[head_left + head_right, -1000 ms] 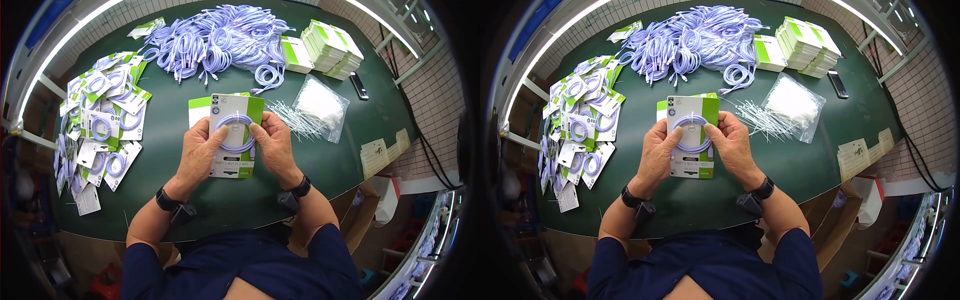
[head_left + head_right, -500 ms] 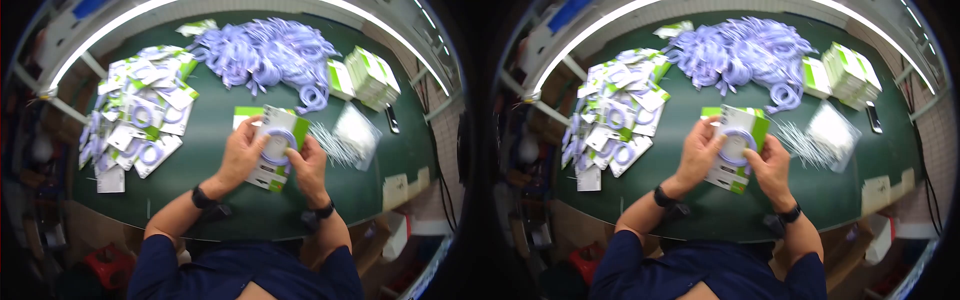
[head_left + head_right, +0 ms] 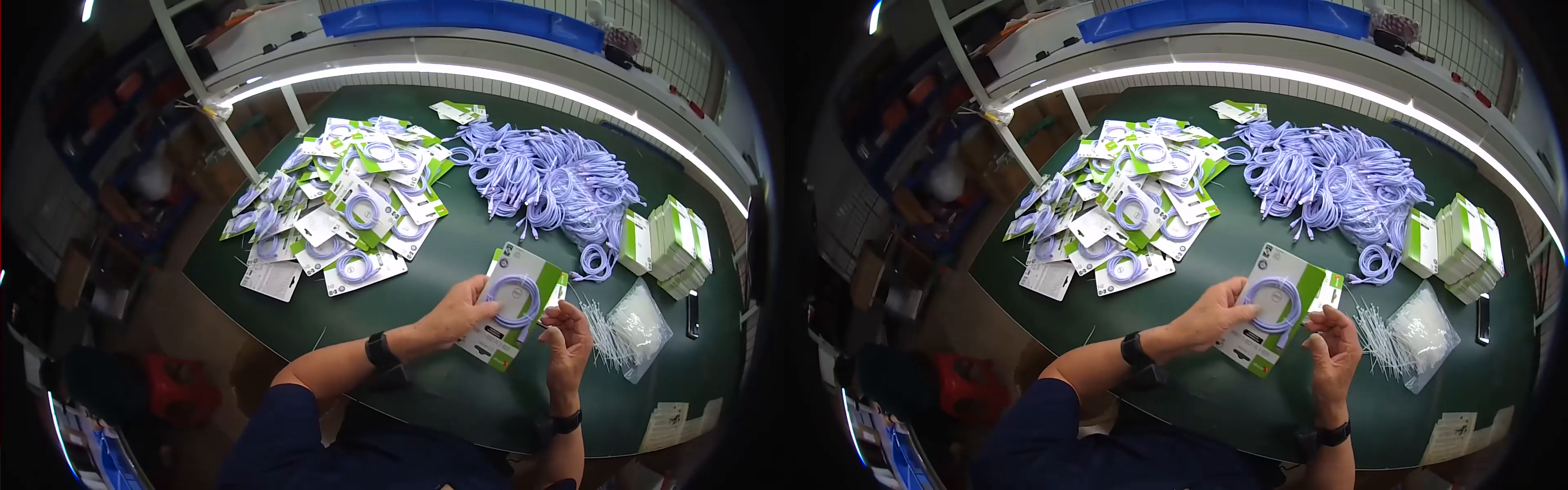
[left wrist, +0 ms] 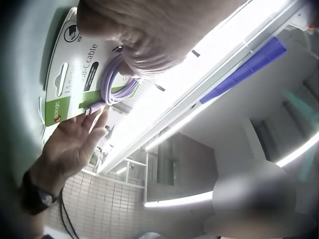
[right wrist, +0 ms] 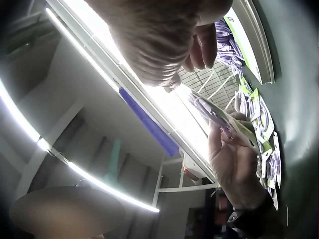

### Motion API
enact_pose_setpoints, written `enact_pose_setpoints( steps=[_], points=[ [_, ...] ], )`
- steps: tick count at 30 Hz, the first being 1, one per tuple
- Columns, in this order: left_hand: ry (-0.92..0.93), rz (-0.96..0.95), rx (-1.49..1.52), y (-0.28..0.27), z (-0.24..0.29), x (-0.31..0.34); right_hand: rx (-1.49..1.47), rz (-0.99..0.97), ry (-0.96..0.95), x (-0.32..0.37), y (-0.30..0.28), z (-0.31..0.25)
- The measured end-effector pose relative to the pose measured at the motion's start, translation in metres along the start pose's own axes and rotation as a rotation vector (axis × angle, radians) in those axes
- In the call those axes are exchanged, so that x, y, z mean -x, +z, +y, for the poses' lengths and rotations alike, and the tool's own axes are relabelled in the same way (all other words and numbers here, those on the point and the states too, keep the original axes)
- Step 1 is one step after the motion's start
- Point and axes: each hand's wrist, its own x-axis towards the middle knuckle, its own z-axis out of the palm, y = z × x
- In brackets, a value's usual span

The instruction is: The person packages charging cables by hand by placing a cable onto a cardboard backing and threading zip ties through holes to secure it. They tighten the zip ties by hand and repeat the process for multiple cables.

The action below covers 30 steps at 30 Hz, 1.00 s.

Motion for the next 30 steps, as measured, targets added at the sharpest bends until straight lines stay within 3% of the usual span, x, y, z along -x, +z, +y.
enact_pose_setpoints(
  steps=[6,8,10,12,14,16,19,20,23,26,27,29,30],
  points=[
    [0.284,0.307,-0.599,-0.1,0.097,-0.021,0.131,-0.046,0.104,-0.003,-0.02,0.009],
    [0.331,0.419,-0.386,-0.125,0.137,-0.028,0.147,-0.065,0.145,-0.002,-0.021,0.009],
    [0.392,0.537,-0.375,-0.169,0.175,-0.037,0.149,-0.064,0.154,-0.001,-0.018,0.008],
    [0.628,0.76,-0.264,-0.214,0.193,-0.053,0.158,-0.072,0.176,-0.001,-0.015,0.007],
    [0.575,0.827,-0.408,-0.276,0.197,-0.052,0.167,-0.096,0.186,0.001,-0.012,0.009],
    [0.52,0.889,-0.547,-0.295,0.195,-0.043,0.188,-0.154,0.203,0.001,-0.012,0.011],
    [0.203,0.9,-0.815,-0.294,0.173,-0.018,0.186,-0.161,0.211,0.001,-0.013,0.014],
    [0.192,0.894,-0.817,-0.298,0.173,-0.015,0.183,-0.169,0.22,0.002,-0.012,0.016],
    [0.439,1.003,-0.999,-0.326,0.165,-0.015,0.23,-0.141,0.244,0.001,-0.012,0.017],
    [0.657,0.917,-1.181,-0.329,0.166,-0.024,0.268,-0.142,0.233,0.0,-0.012,0.014],
    [0.599,0.882,-1.311,-0.287,0.171,-0.022,0.285,-0.152,0.242,-0.002,-0.013,0.013],
    [0.432,0.772,-1.264,-0.196,0.17,-0.022,0.315,-0.145,0.208,-0.003,-0.017,0.018],
    [0.427,0.707,-1.248,-0.177,0.157,-0.03,0.291,-0.137,0.217,-0.004,-0.019,0.021]
  ],
)
